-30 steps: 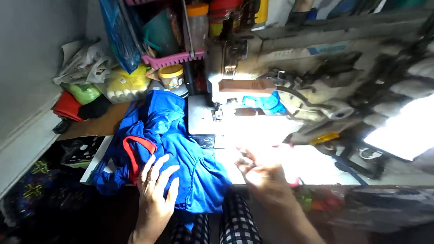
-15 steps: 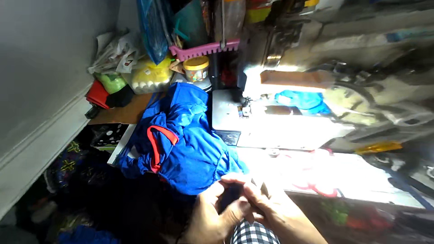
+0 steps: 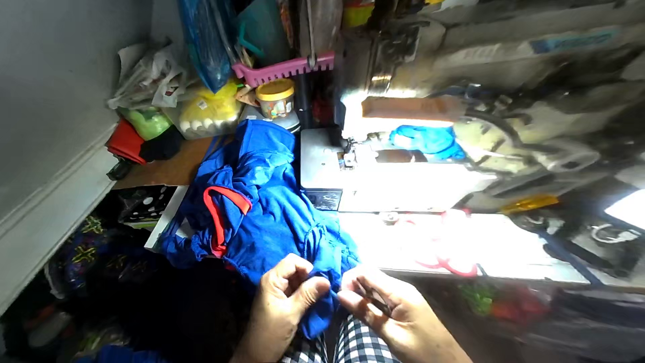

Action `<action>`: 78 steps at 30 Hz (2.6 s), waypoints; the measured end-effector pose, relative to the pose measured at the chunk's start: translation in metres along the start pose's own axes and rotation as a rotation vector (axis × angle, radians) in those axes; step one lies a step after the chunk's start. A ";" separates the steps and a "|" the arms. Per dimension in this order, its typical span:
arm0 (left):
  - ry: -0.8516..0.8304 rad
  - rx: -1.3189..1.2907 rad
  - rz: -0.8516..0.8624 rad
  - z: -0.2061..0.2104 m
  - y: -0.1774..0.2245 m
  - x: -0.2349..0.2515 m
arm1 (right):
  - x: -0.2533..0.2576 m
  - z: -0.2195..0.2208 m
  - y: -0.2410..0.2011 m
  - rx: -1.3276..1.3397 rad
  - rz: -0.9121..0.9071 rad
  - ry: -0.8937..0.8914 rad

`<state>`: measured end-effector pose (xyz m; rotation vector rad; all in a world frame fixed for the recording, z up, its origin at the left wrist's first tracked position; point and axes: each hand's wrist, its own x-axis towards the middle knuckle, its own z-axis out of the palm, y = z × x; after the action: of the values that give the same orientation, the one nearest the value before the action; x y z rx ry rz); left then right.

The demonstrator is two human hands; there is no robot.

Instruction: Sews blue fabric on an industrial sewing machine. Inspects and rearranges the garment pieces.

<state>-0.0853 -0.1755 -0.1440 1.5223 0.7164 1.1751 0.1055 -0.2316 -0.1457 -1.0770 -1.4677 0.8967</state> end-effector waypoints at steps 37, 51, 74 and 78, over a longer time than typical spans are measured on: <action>-0.028 -0.048 0.085 -0.022 -0.002 0.032 | 0.028 -0.003 0.015 0.810 0.265 0.275; 0.025 0.507 0.185 -0.023 -0.008 0.029 | 0.033 0.002 0.031 -0.121 -0.218 0.275; -0.470 0.502 0.063 -0.037 0.015 -0.002 | -0.006 0.024 0.003 -0.078 -0.216 0.178; -0.278 0.071 -0.312 -0.011 0.012 -0.019 | -0.030 0.049 0.015 -0.256 -0.339 0.079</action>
<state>-0.1036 -0.1915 -0.1384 1.5292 0.7787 0.6964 0.0607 -0.2543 -0.1769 -0.9929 -1.6660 0.4320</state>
